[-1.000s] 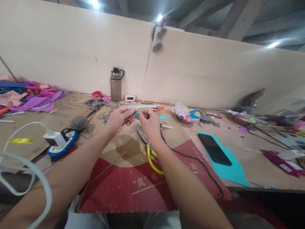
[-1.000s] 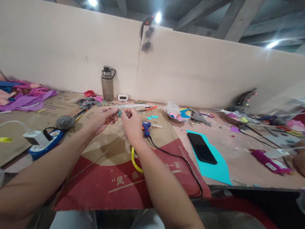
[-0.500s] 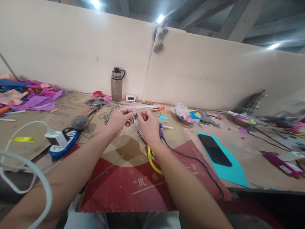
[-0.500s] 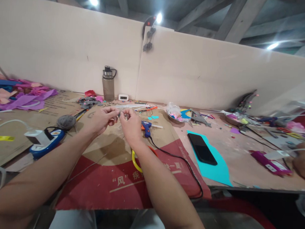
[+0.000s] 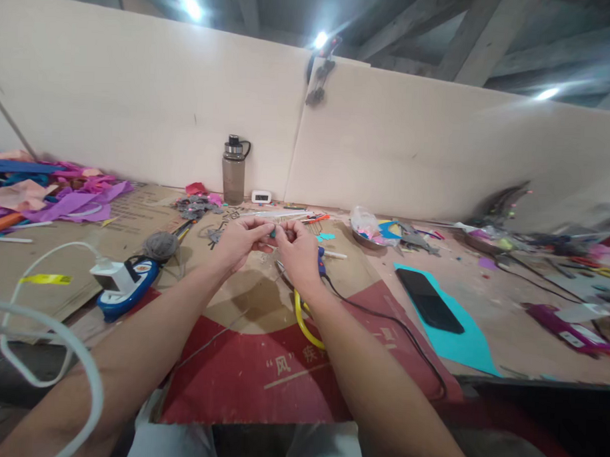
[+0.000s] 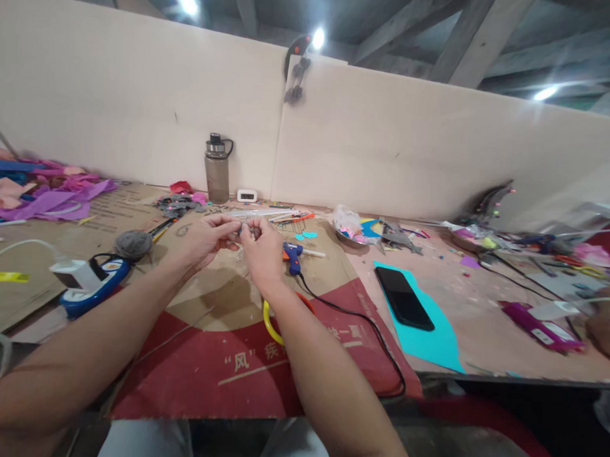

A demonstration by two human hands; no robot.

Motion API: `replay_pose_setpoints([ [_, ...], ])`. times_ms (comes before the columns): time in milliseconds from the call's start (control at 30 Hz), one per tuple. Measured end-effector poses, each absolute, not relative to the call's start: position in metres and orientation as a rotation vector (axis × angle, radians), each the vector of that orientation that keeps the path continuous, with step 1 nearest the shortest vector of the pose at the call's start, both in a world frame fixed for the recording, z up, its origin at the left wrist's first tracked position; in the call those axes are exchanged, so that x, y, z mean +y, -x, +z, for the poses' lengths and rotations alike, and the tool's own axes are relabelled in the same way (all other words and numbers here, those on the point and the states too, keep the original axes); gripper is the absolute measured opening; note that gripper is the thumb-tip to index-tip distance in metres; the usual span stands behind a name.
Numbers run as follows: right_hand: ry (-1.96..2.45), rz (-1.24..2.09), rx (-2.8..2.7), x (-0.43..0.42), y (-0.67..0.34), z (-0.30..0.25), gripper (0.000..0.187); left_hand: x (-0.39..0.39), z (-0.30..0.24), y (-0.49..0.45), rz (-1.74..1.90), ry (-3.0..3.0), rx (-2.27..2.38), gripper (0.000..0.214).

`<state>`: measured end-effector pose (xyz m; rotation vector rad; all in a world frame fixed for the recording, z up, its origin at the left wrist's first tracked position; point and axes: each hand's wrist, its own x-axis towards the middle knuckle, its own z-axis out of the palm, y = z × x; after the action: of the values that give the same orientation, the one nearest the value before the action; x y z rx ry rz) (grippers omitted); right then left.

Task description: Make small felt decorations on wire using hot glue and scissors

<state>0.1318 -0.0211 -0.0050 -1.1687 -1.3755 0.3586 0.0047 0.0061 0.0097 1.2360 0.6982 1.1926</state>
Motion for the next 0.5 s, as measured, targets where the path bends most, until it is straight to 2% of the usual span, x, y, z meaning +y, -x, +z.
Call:
replay_pose_setpoints([
  [500,1.184,0.351,-1.403,-0.0219,-0.1301,-0.0045,0.019,0.0063,0.01,-0.0054,1.212,-1.282,0.706,0.026],
])
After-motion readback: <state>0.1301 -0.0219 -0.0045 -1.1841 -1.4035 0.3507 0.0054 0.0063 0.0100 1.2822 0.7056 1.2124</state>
